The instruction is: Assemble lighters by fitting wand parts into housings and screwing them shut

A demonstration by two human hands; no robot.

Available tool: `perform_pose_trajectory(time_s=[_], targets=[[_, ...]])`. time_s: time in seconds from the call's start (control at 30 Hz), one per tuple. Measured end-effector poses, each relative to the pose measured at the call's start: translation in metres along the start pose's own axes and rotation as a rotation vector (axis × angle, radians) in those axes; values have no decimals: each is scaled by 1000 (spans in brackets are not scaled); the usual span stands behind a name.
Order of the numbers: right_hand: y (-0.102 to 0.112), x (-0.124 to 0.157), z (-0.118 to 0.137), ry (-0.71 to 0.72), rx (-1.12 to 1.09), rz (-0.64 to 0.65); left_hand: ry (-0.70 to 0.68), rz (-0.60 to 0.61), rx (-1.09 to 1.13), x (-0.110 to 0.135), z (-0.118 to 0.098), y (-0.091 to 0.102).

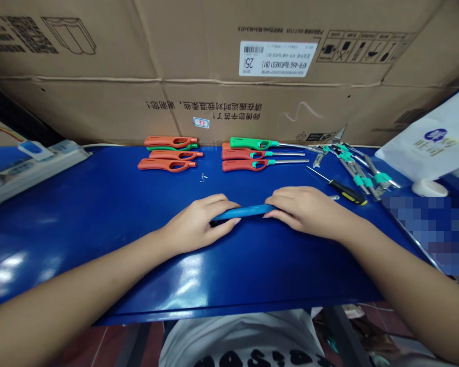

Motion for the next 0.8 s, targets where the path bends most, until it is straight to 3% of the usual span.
perform_pose_trajectory(time_s=[0.17,0.37,0.6,0.8], targets=[[-7,-3,-4,-39,-99,43,-27,-2,-39,4,0,-4],[-11,-1,-6,-61,-20,124,-23,6,-12,4,-2,-2],[-14,-2,-2,-9,88,91,25,-19,20,4,-3,1],[-17,-4,-10,-92,-3,127,3,-23,-23,4,-2,3]])
Point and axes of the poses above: each hand's wrist, its own x-axis away from the middle knuckle, its own y-axis out of the back of the hand, z = x × y, the point moved 10 cm from there along -x, towards the middle knuckle, and after that the axes turned 14 degrees about -x, right-handed, at the moved point
